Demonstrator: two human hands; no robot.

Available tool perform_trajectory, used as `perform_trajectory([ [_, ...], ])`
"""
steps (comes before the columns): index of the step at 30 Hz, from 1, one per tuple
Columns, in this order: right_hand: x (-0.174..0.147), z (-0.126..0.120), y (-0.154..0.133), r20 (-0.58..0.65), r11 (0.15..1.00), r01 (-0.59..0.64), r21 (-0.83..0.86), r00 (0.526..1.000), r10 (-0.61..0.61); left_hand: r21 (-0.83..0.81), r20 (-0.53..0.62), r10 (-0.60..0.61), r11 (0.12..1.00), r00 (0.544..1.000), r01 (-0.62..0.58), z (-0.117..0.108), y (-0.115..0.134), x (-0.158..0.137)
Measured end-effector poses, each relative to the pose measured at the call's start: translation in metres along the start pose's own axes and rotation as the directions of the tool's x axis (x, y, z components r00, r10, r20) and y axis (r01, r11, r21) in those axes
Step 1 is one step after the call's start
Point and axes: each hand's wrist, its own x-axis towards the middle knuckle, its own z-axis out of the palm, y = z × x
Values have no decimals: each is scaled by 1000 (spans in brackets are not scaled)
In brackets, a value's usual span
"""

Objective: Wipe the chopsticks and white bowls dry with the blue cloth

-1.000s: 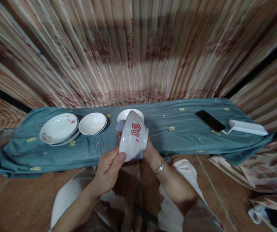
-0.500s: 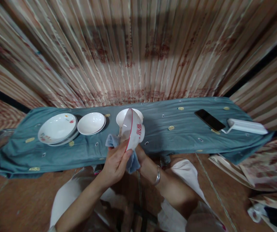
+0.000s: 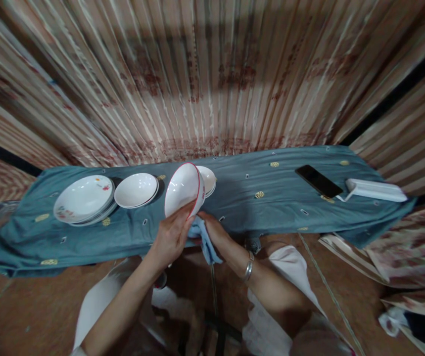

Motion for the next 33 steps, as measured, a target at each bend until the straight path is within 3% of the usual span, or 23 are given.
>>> perform_trajectory([
  [4, -4, -10, -21, 15, 977, -172, 124, 985, 172, 6, 27, -22, 1000, 999, 21, 2, -3, 1],
  [12, 0, -29, -31, -164, 997, 0, 84, 986, 14, 39, 24, 4, 999, 1000, -5, 3, 1, 5],
  [16, 4, -36, -33, -250, 991, 1, 134, 968, 33, 70, 29, 17, 997, 999, -19, 5, 0, 7],
  [26, 16, -35, -31, -156, 978, 26, 206, 988, 6, 179, 135, -77, 982, 988, 52, 8, -21, 26],
  [33, 29, -34, -25, -146, 961, -17, 275, 987, 59, 292, 329, -231, 947, 916, 134, 17, -39, 46],
])
